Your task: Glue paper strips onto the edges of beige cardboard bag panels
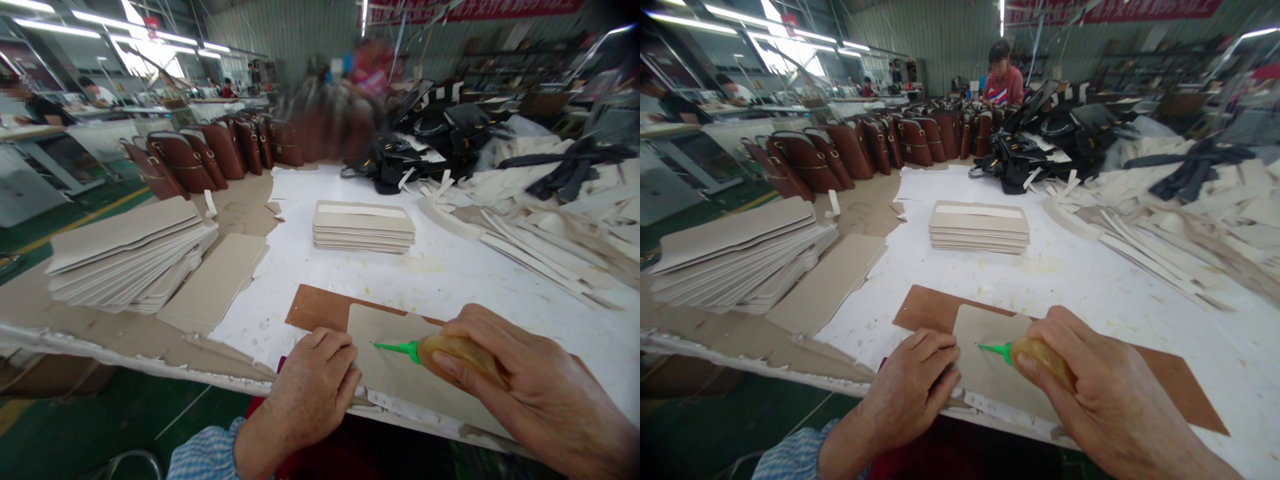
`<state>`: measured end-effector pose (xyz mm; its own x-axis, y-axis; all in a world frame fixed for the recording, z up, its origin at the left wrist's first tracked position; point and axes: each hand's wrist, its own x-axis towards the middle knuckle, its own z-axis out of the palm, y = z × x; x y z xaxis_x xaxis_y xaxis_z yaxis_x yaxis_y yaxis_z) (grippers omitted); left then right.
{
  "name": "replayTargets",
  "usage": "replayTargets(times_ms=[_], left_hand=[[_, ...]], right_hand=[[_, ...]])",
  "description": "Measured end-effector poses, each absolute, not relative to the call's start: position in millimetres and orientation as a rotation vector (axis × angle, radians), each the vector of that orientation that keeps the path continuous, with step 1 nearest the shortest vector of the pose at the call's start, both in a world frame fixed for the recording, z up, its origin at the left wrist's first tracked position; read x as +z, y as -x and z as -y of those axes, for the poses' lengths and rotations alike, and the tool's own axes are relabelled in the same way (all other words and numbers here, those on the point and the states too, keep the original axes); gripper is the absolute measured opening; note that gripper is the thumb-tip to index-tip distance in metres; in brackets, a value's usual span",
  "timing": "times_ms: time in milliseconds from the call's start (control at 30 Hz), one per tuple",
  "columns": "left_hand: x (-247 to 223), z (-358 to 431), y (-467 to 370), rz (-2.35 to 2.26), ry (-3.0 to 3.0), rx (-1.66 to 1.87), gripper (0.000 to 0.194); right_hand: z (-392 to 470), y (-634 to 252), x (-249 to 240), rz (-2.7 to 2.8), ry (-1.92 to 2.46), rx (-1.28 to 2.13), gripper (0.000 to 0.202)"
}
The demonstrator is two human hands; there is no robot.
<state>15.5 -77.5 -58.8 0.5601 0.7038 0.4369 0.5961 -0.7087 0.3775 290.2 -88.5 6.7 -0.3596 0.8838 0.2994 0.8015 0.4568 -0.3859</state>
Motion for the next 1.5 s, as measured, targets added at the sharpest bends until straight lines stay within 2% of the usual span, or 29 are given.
replayTargets(times_ms=[167,367,567,1233,1333,1500], left_hand=[[-60.4,77.3,-15.2,-1.096,-2.610,0.842,0.011],[-62.0,78.3,-14.8,-1.116,-2.580,0.823,0.010],[-60.3,77.8,-14.8,-1.111,-2.582,0.843,0.010],[-62.3,77.9,-14.6,-1.104,-2.592,0.846,0.011],[-61.5,78.7,-14.7,-1.100,-2.587,0.842,0.010],[-60.5,78.3,-14.5,-1.117,-2.560,0.812,0.011]], right_hand=[[88.1,-287.1,13.0,2.256,1.361,0.283,0.030],[86.3,-274.6,15.0,2.239,1.353,0.212,0.037],[82.9,-276.2,11.4,2.266,1.337,0.147,0.030],[83.2,-286.6,16.1,2.339,1.273,0.121,0.027],[83.9,-286.0,17.2,2.283,1.288,0.188,0.026],[89.7,-292.5,0.3,2.022,1.479,0.499,0.026]])
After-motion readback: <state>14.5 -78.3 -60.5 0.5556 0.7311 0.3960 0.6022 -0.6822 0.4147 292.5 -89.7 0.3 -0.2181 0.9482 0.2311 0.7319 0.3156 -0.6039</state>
